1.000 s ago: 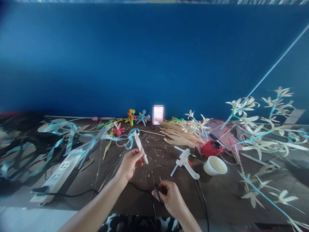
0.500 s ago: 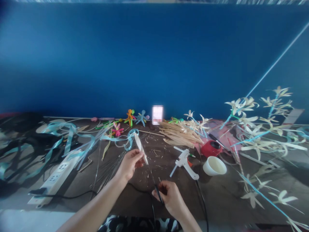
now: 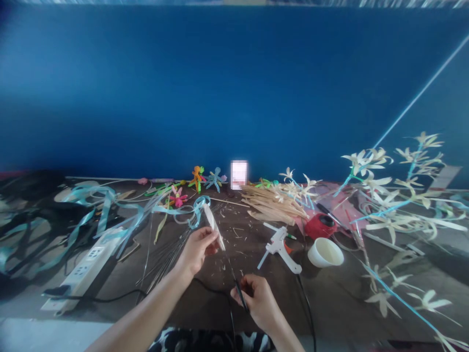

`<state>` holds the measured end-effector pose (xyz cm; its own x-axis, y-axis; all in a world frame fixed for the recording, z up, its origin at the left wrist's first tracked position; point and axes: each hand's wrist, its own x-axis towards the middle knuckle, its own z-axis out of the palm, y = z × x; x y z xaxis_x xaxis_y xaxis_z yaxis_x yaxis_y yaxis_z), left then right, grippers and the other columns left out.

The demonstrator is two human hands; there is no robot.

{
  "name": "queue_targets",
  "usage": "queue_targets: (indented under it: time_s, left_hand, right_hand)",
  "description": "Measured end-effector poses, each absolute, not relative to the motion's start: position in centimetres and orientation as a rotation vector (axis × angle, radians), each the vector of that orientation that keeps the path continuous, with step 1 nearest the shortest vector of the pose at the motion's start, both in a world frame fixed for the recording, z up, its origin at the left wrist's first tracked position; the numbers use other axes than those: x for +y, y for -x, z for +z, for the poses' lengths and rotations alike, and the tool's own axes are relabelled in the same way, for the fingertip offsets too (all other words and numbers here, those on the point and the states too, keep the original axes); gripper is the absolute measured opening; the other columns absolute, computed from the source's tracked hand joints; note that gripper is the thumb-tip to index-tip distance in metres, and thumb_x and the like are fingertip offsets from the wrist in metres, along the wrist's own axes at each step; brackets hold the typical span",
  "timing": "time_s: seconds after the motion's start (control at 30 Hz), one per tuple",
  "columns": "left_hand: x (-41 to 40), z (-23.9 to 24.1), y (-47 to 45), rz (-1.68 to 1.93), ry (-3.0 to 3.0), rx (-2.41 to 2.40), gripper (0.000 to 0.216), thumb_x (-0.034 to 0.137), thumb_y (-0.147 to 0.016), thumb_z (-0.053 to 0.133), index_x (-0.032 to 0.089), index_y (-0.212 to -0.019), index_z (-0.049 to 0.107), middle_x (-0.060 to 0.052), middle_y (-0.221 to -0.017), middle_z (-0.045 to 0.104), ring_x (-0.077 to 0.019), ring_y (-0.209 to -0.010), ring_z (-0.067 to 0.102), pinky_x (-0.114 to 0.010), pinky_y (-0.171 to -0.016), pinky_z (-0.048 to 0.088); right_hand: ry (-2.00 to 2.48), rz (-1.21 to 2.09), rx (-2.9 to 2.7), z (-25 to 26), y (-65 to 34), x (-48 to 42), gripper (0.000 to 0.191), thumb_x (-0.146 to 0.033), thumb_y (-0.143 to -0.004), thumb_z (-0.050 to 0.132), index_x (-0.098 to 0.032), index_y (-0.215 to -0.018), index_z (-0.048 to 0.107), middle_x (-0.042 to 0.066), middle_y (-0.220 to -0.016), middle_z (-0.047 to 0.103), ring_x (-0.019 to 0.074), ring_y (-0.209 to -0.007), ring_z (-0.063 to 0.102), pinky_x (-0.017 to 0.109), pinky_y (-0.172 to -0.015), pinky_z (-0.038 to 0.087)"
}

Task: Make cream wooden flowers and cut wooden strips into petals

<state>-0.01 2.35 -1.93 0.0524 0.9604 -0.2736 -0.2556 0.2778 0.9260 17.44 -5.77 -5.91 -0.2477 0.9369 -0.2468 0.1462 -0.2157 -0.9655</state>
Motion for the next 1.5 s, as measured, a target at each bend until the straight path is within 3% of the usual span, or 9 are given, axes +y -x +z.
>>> queue_targets:
  time_s: [0.23, 0.67, 1.5]
  left_hand:
    - [2.3, -1.8, 0.0, 1.115, -0.815, 1.134, 0.025, 0.038, -0.062, 0.063, 0.015, -0.067, 0.056, 0.000, -0.057, 0.058, -0.0086, -0.049, 0.053, -0.018, -0.045, 0.041]
    - [2.1, -1.6, 0.0, 1.094, -0.806, 1.134, 0.024, 0.037, -0.061, 0.064, 0.015, -0.067, 0.055, 0.001, -0.057, 0.059, -0.0093, -0.050, 0.055, -0.018, -0.046, 0.042]
    - [1.9, -1.7, 0.2, 1.056, -0.772, 1.134, 0.026, 0.038, -0.059, 0.065, 0.015, -0.063, 0.056, 0.000, -0.053, 0.059, -0.0103, -0.048, 0.055, -0.019, -0.044, 0.041]
  right_hand:
    - [1.346, 1.563, -1.319, -5.1, -17.1, -5.9, 0.030, -0.038, -0.067, 0.059, -0.014, -0.056, 0.044, -0.004, -0.047, 0.043, 0.0067, -0.046, 0.035, 0.018, -0.044, 0.025]
    - [1.440, 1.408, -1.470, -6.6, -17.7, -5.9, 0.028, -0.039, -0.066, 0.058, -0.013, -0.058, 0.052, -0.004, -0.048, 0.045, 0.0078, -0.047, 0.038, 0.018, -0.045, 0.027]
    - [1.468, 1.406, -1.487, -5.8, -17.2, -5.7, 0.032, -0.040, -0.068, 0.056, -0.015, -0.052, 0.046, -0.003, -0.047, 0.046, 0.0082, -0.047, 0.040, 0.018, -0.046, 0.029]
